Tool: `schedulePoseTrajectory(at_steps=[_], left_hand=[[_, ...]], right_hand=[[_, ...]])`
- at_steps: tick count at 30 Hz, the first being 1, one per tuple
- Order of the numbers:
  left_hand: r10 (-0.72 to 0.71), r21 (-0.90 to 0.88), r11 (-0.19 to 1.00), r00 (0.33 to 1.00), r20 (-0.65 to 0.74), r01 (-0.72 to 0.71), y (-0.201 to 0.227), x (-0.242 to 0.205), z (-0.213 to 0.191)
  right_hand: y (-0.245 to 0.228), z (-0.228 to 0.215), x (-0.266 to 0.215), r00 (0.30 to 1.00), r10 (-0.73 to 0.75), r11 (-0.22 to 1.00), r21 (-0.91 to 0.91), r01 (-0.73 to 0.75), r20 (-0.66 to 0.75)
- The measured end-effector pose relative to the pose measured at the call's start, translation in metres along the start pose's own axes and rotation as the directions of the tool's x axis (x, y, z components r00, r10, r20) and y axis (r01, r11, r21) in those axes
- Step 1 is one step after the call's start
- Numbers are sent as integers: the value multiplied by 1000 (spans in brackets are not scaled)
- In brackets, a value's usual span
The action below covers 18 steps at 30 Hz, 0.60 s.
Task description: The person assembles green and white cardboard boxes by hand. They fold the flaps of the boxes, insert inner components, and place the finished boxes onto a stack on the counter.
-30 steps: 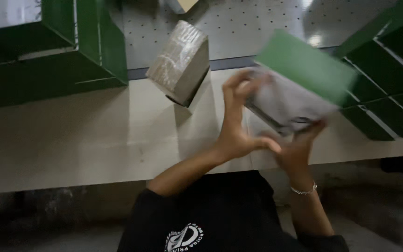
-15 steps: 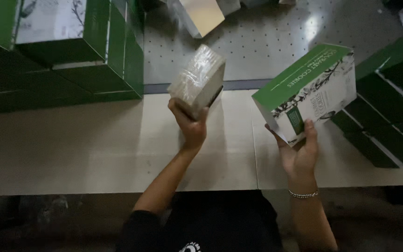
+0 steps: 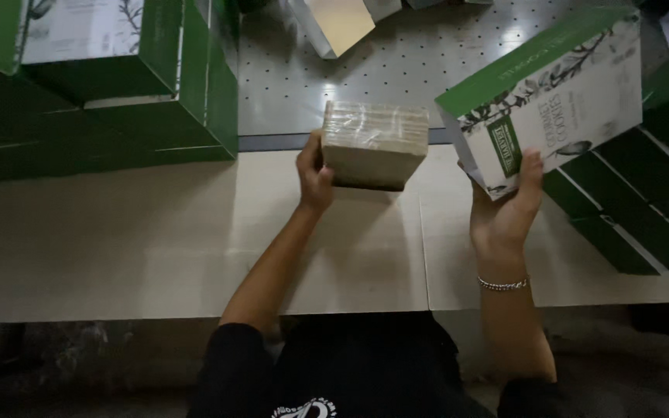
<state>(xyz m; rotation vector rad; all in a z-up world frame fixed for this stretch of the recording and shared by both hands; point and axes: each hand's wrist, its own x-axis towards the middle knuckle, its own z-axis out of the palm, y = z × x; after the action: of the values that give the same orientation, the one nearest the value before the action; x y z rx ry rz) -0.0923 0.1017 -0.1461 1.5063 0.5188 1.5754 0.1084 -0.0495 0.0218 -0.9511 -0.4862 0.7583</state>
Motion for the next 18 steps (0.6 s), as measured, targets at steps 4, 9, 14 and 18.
schedulePoseTrajectory(at_steps=[4, 9, 14, 18], left_hand=[[40, 50, 998, 999, -30, -39, -10, 2, -5], [16, 81, 997, 1000, -19, -15, -15, -1, -7], [15, 54, 998, 1000, -22, -14, 20, 11, 4], [34, 82, 996, 999, -41, -30, 14, 8, 3]], right_hand=[[-1, 7, -1, 998, -57, 997, -45, 56, -16], [9, -7, 5, 999, -53, 997, -62, 52, -9], [16, 20, 15, 989, -126, 992, -19, 128, 84], [28, 41, 25, 965, -141, 989, 0, 145, 222]])
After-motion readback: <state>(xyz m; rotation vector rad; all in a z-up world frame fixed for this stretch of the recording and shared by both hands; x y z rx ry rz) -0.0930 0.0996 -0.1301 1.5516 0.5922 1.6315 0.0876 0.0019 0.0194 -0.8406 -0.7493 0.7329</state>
